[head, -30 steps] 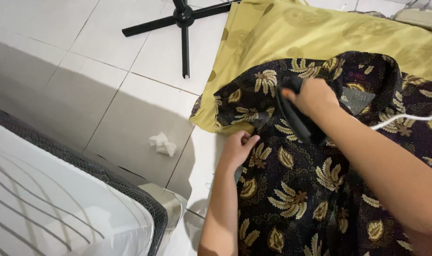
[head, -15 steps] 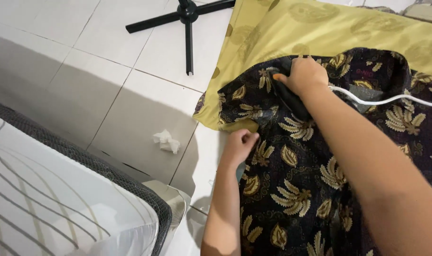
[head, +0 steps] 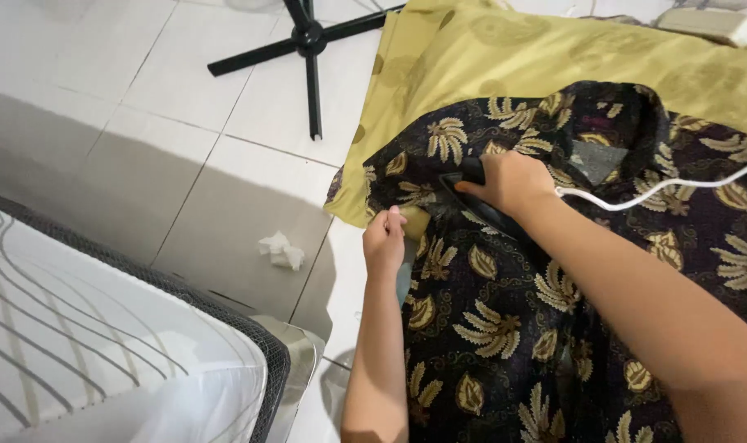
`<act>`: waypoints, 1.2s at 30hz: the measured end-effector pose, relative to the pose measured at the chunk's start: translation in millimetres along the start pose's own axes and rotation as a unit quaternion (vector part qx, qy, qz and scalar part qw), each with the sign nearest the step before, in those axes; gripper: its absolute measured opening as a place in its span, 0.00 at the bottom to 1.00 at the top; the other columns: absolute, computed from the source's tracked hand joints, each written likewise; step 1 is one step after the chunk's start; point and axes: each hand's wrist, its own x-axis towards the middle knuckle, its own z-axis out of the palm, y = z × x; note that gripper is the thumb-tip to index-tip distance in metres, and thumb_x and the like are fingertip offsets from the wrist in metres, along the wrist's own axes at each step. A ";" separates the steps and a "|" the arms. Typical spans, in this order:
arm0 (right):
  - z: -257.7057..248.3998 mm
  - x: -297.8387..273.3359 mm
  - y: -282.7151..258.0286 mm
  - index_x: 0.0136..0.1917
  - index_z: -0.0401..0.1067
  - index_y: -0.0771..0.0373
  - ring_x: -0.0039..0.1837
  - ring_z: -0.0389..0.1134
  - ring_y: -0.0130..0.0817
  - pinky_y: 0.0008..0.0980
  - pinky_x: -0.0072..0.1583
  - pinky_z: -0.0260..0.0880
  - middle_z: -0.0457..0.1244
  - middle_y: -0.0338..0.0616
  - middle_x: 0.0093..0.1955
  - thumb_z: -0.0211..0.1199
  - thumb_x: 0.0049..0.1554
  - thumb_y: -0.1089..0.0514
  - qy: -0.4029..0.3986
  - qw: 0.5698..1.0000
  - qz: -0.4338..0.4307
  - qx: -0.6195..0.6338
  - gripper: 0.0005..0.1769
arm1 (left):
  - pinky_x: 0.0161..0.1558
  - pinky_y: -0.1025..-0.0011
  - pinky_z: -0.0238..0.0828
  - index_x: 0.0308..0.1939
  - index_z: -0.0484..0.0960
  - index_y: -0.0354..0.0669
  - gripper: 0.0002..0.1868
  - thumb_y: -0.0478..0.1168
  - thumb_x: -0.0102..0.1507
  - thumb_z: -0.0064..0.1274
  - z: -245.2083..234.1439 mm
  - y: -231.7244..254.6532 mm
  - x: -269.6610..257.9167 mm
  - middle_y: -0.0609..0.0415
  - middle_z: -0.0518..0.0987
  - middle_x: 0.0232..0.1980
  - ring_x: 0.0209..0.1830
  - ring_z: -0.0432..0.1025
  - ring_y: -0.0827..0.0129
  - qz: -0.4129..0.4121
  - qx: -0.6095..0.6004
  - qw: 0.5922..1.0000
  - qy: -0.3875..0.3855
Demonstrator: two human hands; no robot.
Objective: Ironing a black patterned shirt on the floor.
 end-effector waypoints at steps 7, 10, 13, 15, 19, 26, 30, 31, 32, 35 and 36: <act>-8.1 -33.0 22.9 0.55 0.76 0.57 0.46 0.76 0.48 0.46 0.51 0.78 0.72 0.52 0.42 0.57 0.53 0.21 -0.115 0.990 -0.054 -0.063 0.39 | 0.47 0.66 0.70 0.41 0.87 0.40 0.25 0.60 0.65 0.56 -3.1 28.5 -19.5 0.54 0.84 0.42 0.41 0.76 0.67 0.039 0.091 0.987 -0.126; 5.1 -57.1 33.4 0.56 0.76 0.55 0.46 0.75 0.47 0.45 0.51 0.78 0.71 0.49 0.41 0.54 0.53 0.19 -0.148 0.981 -0.080 -0.099 0.41 | 0.45 0.66 0.74 0.43 0.86 0.39 0.20 0.54 0.63 0.59 4.5 22.0 -15.3 0.52 0.85 0.40 0.38 0.78 0.65 0.026 0.101 0.982 -0.159; -3.4 -64.6 51.6 0.56 0.76 0.54 0.46 0.74 0.46 0.45 0.51 0.76 0.70 0.47 0.40 0.53 0.53 0.17 -0.121 0.983 -0.090 -0.102 0.42 | 0.43 0.66 0.74 0.43 0.86 0.38 0.17 0.50 0.63 0.58 10.5 13.1 -11.4 0.52 0.85 0.39 0.37 0.78 0.65 0.051 0.099 0.983 -0.144; -40.9 -78.0 61.7 0.59 0.76 0.51 0.45 0.74 0.46 0.45 0.49 0.76 0.70 0.48 0.40 0.52 0.53 0.17 -0.105 0.989 -0.026 -0.099 0.41 | 0.42 0.66 0.74 0.42 0.86 0.38 0.17 0.50 0.63 0.58 9.2 18.6 -10.9 0.52 0.85 0.38 0.36 0.77 0.65 0.059 0.101 0.983 -0.143; -94.2 -110.7 128.4 0.64 0.77 0.48 0.40 0.74 0.43 0.45 0.43 0.76 0.72 0.49 0.41 0.62 0.52 0.24 0.023 0.989 0.147 0.008 0.37 | 0.38 0.67 0.72 0.39 0.84 0.35 0.18 0.50 0.63 0.61 14.5 9.2 -7.4 0.51 0.83 0.34 0.32 0.75 0.66 0.084 0.091 0.984 -0.128; -31.2 -139.9 400.5 0.60 0.76 0.69 0.43 0.73 0.31 0.35 0.49 0.75 0.70 0.49 0.49 0.74 0.66 0.42 0.287 0.850 0.106 0.429 0.27 | 0.32 0.71 0.67 0.30 0.80 0.35 0.20 0.50 0.60 0.65 25.3 -2.9 0.9 0.55 0.77 0.26 0.25 0.67 0.71 0.121 0.083 0.983 -0.112; -61.3 -174.3 325.2 0.60 0.77 0.60 0.41 0.74 0.32 0.34 0.46 0.75 0.71 0.45 0.44 0.70 0.59 0.38 0.190 0.926 0.173 0.275 0.27 | 0.30 0.71 0.63 0.27 0.77 0.36 0.21 0.49 0.60 0.65 25.3 -4.6 -2.6 0.57 0.72 0.23 0.23 0.64 0.72 0.137 0.094 0.982 -0.086; -74.0 -182.6 287.2 0.60 0.77 0.57 0.38 0.74 0.38 0.38 0.43 0.75 0.72 0.49 0.40 0.70 0.56 0.33 0.140 0.963 0.224 0.041 0.31 | 0.29 0.71 0.62 0.27 0.77 0.36 0.21 0.49 0.60 0.65 26.5 -6.9 -1.6 0.57 0.71 0.22 0.23 0.63 0.72 0.150 0.092 0.982 -0.075; -62.3 -176.4 277.6 0.60 0.77 0.57 0.38 0.74 0.38 0.38 0.43 0.75 0.72 0.49 0.40 0.70 0.56 0.33 0.143 0.963 0.226 0.043 0.31 | 0.29 0.71 0.62 0.27 0.77 0.36 0.21 0.49 0.60 0.65 27.3 -7.9 -0.6 0.57 0.71 0.22 0.23 0.63 0.72 0.154 0.093 0.981 -0.075; -33.7 -159.1 240.0 0.57 0.78 0.36 0.34 0.73 0.32 0.34 0.38 0.72 0.68 0.36 0.35 0.53 0.51 0.18 -0.007 0.974 0.180 -0.138 0.33 | 0.29 0.71 0.61 0.27 0.76 0.37 0.20 0.48 0.61 0.64 27.5 -9.8 -0.4 0.57 0.70 0.22 0.23 0.62 0.73 0.154 0.101 0.980 -0.078; -30.0 -153.7 222.7 0.57 0.77 0.38 0.34 0.73 0.32 0.34 0.37 0.72 0.68 0.36 0.34 0.52 0.51 0.16 -0.051 0.982 0.126 -0.135 0.35 | 0.28 0.72 0.59 0.27 0.76 0.37 0.19 0.48 0.62 0.63 26.9 -8.2 -2.2 0.59 0.69 0.22 0.23 0.60 0.74 0.141 0.090 0.982 -0.087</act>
